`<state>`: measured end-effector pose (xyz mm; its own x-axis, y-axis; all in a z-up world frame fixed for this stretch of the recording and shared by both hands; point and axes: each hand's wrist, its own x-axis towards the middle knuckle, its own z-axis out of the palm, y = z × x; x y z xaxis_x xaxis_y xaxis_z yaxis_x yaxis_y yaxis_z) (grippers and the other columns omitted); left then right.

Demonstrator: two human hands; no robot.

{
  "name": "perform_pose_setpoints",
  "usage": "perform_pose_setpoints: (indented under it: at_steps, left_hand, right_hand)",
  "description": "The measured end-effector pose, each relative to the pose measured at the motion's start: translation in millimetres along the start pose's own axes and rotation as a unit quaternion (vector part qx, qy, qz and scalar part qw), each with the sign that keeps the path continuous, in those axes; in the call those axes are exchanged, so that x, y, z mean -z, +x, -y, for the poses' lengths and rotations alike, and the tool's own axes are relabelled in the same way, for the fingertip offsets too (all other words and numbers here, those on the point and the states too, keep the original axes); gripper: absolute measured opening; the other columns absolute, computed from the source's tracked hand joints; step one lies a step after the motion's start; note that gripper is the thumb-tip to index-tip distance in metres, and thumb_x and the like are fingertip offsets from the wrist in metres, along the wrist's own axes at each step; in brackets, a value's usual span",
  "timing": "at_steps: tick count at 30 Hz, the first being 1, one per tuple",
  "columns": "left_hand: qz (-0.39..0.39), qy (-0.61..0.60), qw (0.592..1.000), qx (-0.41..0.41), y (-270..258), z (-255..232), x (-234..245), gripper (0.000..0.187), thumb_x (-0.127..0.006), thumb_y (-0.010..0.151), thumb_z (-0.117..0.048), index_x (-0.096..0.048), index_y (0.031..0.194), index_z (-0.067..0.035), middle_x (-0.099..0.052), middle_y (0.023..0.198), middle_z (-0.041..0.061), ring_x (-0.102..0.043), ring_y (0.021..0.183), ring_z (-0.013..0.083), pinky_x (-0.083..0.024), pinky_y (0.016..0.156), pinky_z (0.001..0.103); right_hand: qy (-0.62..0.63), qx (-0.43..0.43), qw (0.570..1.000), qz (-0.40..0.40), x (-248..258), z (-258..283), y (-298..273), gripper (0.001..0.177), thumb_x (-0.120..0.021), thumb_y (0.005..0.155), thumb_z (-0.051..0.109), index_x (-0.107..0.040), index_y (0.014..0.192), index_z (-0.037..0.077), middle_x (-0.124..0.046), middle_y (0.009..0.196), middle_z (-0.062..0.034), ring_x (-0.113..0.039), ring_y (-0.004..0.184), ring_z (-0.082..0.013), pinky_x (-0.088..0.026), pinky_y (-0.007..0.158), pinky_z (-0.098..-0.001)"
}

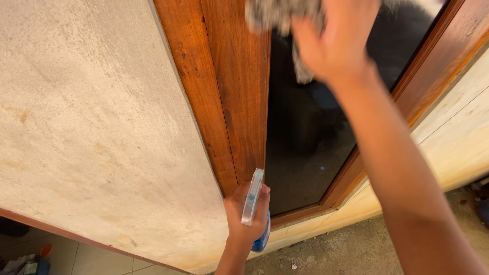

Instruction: The recorder is cleaning the glass pane of a wooden door using a liquid cleaner spray and a cloth.

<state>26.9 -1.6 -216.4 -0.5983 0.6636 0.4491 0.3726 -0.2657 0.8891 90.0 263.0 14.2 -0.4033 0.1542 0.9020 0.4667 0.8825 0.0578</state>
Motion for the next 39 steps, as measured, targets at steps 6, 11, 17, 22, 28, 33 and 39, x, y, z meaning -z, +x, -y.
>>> perform_pose_setpoints:
  at_steps: [6,11,17,22,28,33,39]
  left_hand:
    - [-0.005,0.012,0.999,-0.042,-2.4,-5.5,-3.4,0.015,-0.069,0.093,-0.017,-0.072,0.092,-0.003,-0.075,0.074,0.008,-0.073,0.060,0.0149,-0.055,0.054,0.028]
    - [0.013,-0.014,1.000,-0.023,-1.6,-9.8,-7.7,0.015,-0.068,0.092,-0.016,-0.072,0.092,-0.002,-0.076,0.074,0.008,-0.073,0.059,0.0152,-0.056,0.054,0.028]
    - [0.025,0.004,1.000,0.000,2.4,-12.8,-12.1,0.014,-0.069,0.091,-0.016,-0.074,0.090,-0.003,-0.076,0.072,0.010,-0.072,0.056,0.0154,-0.054,0.050,0.028]
    - [0.026,-0.001,0.999,-0.035,2.2,-8.6,-24.7,0.014,-0.068,0.092,-0.016,-0.073,0.093,-0.003,-0.078,0.079,0.009,-0.074,0.061,0.0145,-0.056,0.053,0.027]
    - [0.040,-0.019,0.999,-0.017,-2.8,6.4,-37.1,0.014,-0.068,0.094,-0.016,-0.072,0.093,-0.003,-0.078,0.080,0.009,-0.074,0.062,0.0146,-0.057,0.055,0.027]
    - [0.038,-0.002,0.999,0.031,-20.0,27.1,-44.3,0.017,-0.068,0.095,-0.018,-0.074,0.094,-0.001,-0.075,0.076,0.010,-0.072,0.062,0.0149,-0.056,0.056,0.028]
    - [0.018,-0.083,0.995,0.055,-39.9,50.0,-48.5,0.020,-0.063,0.096,-0.015,-0.071,0.104,0.002,-0.077,0.089,0.007,-0.074,0.069,0.0137,-0.060,0.061,0.028]
  right_hand:
    - [0.118,0.187,0.963,-0.157,-65.3,33.8,-173.5,0.037,-0.067,0.096,0.016,-0.068,0.133,0.018,-0.059,0.149,0.0030,-0.049,0.145,-0.0184,-0.045,0.122,-0.0438]
    - [0.071,0.296,0.951,-0.055,-73.7,27.8,-260.5,0.031,-0.059,0.111,0.014,-0.061,0.142,0.016,-0.045,0.162,-0.0009,-0.027,0.158,-0.0223,-0.020,0.132,-0.0383]
    - [0.077,0.195,0.964,-0.164,0.6,-54.3,-107.1,0.036,-0.056,0.083,0.006,-0.072,0.115,0.008,-0.068,0.131,-0.0117,-0.065,0.126,-0.0272,-0.049,0.116,-0.0471]
    - [0.081,0.005,0.982,-0.169,27.1,-152.9,-33.9,0.016,-0.061,0.095,0.008,-0.063,0.106,-0.004,-0.059,0.102,-0.0155,-0.056,0.092,-0.0355,-0.045,0.080,-0.0458]
    - [0.038,0.162,0.965,-0.202,-9.1,-64.7,-119.9,0.036,-0.063,0.091,0.012,-0.075,0.124,0.006,-0.063,0.127,-0.0150,-0.059,0.120,-0.0383,-0.050,0.104,-0.0523]
    - [0.035,0.243,0.961,-0.124,-113.8,-14.7,-347.8,0.049,-0.066,0.096,0.005,-0.067,0.140,0.027,-0.056,0.153,0.0002,-0.043,0.149,-0.0207,-0.039,0.120,-0.0368]
    - [0.115,0.070,0.991,-0.027,-135.5,-3.6,-427.1,0.047,-0.060,0.090,-0.002,-0.071,0.129,0.023,-0.060,0.145,0.0009,-0.047,0.137,-0.0275,-0.039,0.118,-0.0422]
